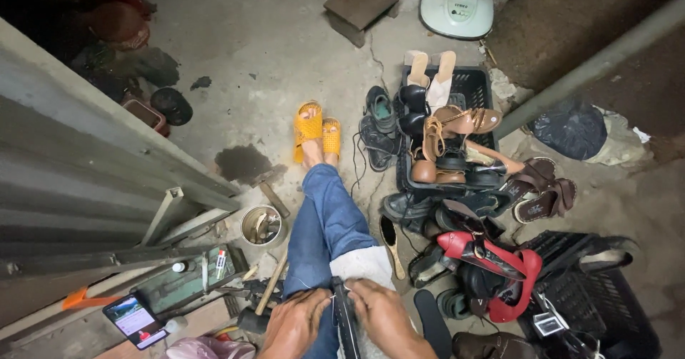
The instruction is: The person is sewing a black sandal using a needle and white thread. They are sitting on the floor in a cluttered room, holding the sandal on their lap while stitching the sole. The camera is unstable and frequently moves, obscuring the view of the task.
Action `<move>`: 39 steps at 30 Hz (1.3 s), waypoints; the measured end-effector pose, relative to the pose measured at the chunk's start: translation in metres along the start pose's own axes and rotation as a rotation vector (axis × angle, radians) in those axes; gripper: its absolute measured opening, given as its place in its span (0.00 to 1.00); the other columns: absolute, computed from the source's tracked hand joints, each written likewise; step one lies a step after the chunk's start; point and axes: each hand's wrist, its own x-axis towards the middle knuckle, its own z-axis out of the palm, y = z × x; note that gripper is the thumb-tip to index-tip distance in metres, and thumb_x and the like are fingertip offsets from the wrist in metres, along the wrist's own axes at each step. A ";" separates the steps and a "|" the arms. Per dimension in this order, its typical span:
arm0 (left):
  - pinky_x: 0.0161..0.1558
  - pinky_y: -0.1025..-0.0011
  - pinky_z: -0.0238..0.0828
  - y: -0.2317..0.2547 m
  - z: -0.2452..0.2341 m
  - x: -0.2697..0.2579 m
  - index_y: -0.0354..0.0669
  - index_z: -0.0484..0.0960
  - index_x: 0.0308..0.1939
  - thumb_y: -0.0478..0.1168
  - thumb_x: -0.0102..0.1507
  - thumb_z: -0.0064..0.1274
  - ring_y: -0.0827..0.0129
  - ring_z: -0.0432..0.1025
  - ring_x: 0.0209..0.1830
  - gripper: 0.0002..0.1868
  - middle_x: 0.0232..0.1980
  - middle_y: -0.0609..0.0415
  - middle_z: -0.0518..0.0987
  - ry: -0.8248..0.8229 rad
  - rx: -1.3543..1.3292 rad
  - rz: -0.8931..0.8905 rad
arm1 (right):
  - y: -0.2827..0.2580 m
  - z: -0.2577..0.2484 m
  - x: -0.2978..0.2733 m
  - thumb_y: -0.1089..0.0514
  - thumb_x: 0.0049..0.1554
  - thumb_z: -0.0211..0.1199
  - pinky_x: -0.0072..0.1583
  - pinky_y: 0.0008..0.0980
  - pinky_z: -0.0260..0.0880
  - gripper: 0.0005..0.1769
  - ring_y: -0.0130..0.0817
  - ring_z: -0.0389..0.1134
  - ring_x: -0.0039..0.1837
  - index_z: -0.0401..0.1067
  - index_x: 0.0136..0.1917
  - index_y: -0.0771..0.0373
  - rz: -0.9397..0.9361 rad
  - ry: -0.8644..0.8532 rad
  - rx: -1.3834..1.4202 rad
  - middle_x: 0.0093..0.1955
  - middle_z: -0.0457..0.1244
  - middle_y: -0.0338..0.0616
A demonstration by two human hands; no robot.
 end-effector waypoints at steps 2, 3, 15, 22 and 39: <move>0.41 0.58 0.72 0.001 -0.004 0.002 0.59 0.81 0.45 0.47 0.67 0.47 0.57 0.80 0.39 0.08 0.42 0.60 0.86 -0.021 -0.017 -0.014 | -0.005 0.001 -0.002 0.62 0.54 0.62 0.49 0.35 0.75 0.14 0.42 0.76 0.47 0.78 0.54 0.58 -0.092 0.057 -0.015 0.53 0.73 0.39; 0.41 0.59 0.71 0.002 -0.005 0.003 0.59 0.81 0.45 0.47 0.67 0.47 0.57 0.79 0.39 0.08 0.42 0.61 0.86 -0.044 -0.033 -0.025 | -0.007 0.002 -0.004 0.65 0.53 0.62 0.48 0.34 0.76 0.14 0.42 0.76 0.47 0.78 0.53 0.62 -0.182 0.115 -0.029 0.51 0.73 0.42; 0.37 0.59 0.74 -0.009 0.023 0.013 0.47 0.79 0.49 0.35 0.59 0.49 0.55 0.79 0.36 0.14 0.43 0.52 0.84 0.092 0.163 0.251 | 0.005 0.025 -0.015 0.64 0.51 0.62 0.47 0.38 0.74 0.20 0.46 0.74 0.46 0.75 0.58 0.67 -0.185 0.185 -0.154 0.51 0.71 0.51; 0.38 0.60 0.73 -0.013 0.026 0.014 0.49 0.79 0.48 0.37 0.60 0.49 0.57 0.78 0.39 0.12 0.40 0.53 0.85 0.102 0.174 0.251 | -0.001 0.007 -0.004 0.63 0.54 0.61 0.48 0.35 0.76 0.19 0.43 0.77 0.49 0.75 0.60 0.62 -0.117 0.184 -0.078 0.55 0.73 0.42; 0.47 0.59 0.73 -0.010 0.013 0.006 0.60 0.79 0.51 0.51 0.67 0.48 0.56 0.79 0.47 0.11 0.49 0.60 0.85 -0.125 -0.039 -0.059 | -0.014 -0.041 -0.006 0.59 0.53 0.57 0.49 0.41 0.76 0.28 0.43 0.78 0.50 0.71 0.67 0.43 0.133 -0.218 -0.008 0.57 0.74 0.40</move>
